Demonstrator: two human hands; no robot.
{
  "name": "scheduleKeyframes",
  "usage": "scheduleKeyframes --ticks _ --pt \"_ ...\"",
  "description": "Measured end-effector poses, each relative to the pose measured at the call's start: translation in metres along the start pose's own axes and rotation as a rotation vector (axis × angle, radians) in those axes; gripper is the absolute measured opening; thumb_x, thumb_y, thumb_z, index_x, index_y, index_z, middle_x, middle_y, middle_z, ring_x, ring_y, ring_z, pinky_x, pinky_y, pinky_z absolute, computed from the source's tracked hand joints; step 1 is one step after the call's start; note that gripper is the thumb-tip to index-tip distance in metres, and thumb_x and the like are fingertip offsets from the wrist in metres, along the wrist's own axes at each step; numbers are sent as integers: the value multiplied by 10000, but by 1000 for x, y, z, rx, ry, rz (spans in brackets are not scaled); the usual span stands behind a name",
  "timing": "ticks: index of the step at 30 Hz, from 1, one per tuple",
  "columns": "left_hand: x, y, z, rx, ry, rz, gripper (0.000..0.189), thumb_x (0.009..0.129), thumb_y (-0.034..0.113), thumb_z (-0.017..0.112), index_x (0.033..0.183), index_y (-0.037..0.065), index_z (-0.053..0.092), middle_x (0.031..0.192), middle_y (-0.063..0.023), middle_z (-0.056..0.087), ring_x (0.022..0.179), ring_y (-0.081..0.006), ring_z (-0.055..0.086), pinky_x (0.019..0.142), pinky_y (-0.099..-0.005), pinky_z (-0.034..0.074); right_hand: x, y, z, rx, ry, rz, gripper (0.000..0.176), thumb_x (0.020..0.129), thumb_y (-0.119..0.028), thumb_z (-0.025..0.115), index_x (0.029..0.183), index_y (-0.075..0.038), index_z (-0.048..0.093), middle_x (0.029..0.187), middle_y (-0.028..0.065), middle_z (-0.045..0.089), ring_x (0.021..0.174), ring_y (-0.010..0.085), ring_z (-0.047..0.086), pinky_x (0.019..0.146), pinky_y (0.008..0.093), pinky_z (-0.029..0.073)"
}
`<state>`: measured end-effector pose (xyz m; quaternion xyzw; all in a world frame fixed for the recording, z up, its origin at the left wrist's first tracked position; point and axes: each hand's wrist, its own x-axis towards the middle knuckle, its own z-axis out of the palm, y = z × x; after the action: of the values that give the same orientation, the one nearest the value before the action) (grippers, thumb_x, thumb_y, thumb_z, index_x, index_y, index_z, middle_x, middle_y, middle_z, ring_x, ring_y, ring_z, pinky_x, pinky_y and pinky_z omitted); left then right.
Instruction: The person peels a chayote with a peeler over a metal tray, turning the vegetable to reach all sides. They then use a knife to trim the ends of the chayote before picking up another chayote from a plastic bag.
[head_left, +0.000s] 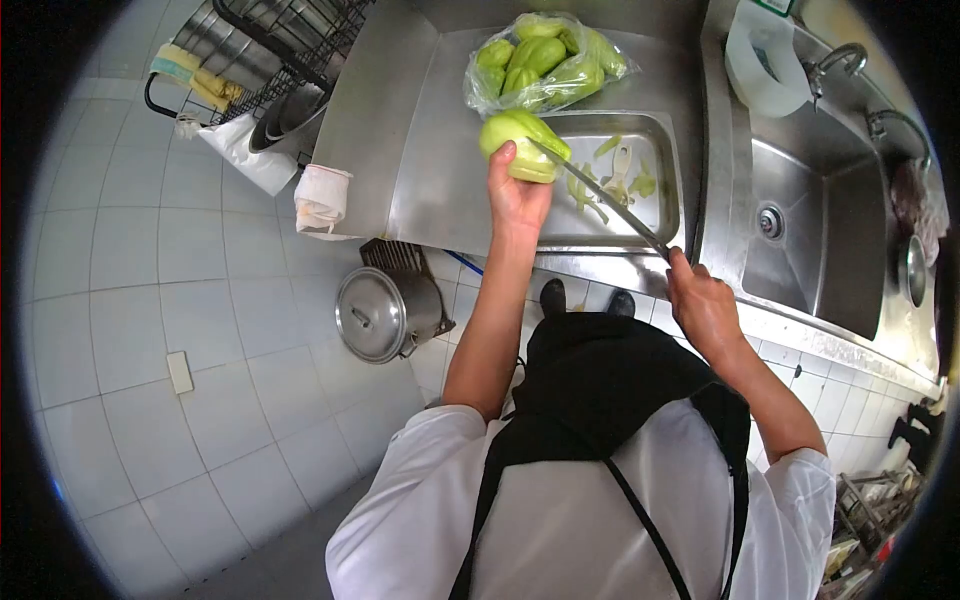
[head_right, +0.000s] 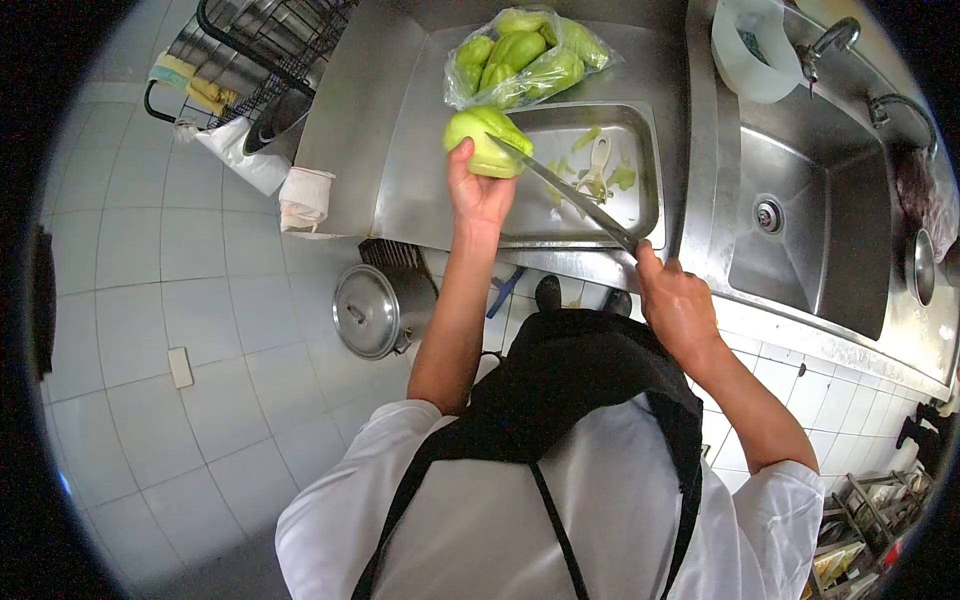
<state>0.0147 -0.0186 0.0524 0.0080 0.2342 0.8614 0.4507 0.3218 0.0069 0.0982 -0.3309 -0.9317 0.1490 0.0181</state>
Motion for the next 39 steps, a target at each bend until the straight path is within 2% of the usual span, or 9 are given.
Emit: scheduleKeyframes --ticks 8,11,15,22,23,29,34,37,39 --pt "-2 -5 -3 46 128 -23 586 777 268 700 1308 108 511 1250 -113 584 1168 -318 557 1022 -525 430 8 7 -18 -149 -32 -39 440 827 -31 565 1256 -59 473 824 196 638 662 368 683 569 446 556" --pt "-2 0 -5 60 114 -9 593 777 286 696 1312 112 509 1253 -112 580 1171 -315 553 1015 -521 431 6 3 -38 50 -115 -38 229 930 -145 551 1129 -58 481 734 224 641 668 399 668 593 493 538" --pt "-8 1 -3 79 90 -11 593 776 284 694 1312 112 509 1255 -112 579 1171 -311 553 1020 -520 429 5 0 -41 120 -148 -11 201 990 -248 524 1043 -62 467 656 232 629 675 418 660 617 532 518" --pt "-3 -6 -12 93 178 20 550 796 266 685 1295 107 516 1248 -105 581 1151 -314 557 1019 -520 420 3 -3 -12 -2 -125 -5 190 955 -145 525 1100 -58 438 707 220 654 642 415 669 587 506 539" --pt "-2 -6 -16 95 180 22 542 799 259 684 1290 105 517 1245 -105 582 1148 -315 558 1017 -524 418 4 0 -6 -57 -147 -12 261 905 -70 534 1148 -51 439 717 217 653 623 393 676 569 481 552" --pt "11 -10 -27 116 332 90 519 799 221 688 1274 103 518 1232 -104 586 1131 -312 562 999 -535 418 10 -9 -9 -208 -40 13 397 843 -16 544 1223 -32 432 750 190 649 624 354 692 556 427 569" --pt "9 -20 -29 166 424 126 519 801 238 685 1277 119 517 1226 -92 593 1123 -307 562 987 -518 426 4 -12 -12 -52 -141 59 305 881 -55 553 1169 -36 452 719 232 651 662 404 684 591 490 554" --pt "1 -19 -21 93 463 5 503 813 265 668 1272 120 522 1238 -95 587 1140 -310 554 988 -523 431 0 -11 -14 98 -207 107 266 919 -117 573 1141 -33 454 718 258 653 704 450 670 639 531 538" --pt "-5 -19 -19 60 373 -15 503 821 286 661 1274 116 524 1252 -99 579 1147 -312 550 992 -526 431 -2 -5 -16 154 -207 141 264 936 -157 583 1128 -28 455 720 265 653 720 469 660 659 545 527"
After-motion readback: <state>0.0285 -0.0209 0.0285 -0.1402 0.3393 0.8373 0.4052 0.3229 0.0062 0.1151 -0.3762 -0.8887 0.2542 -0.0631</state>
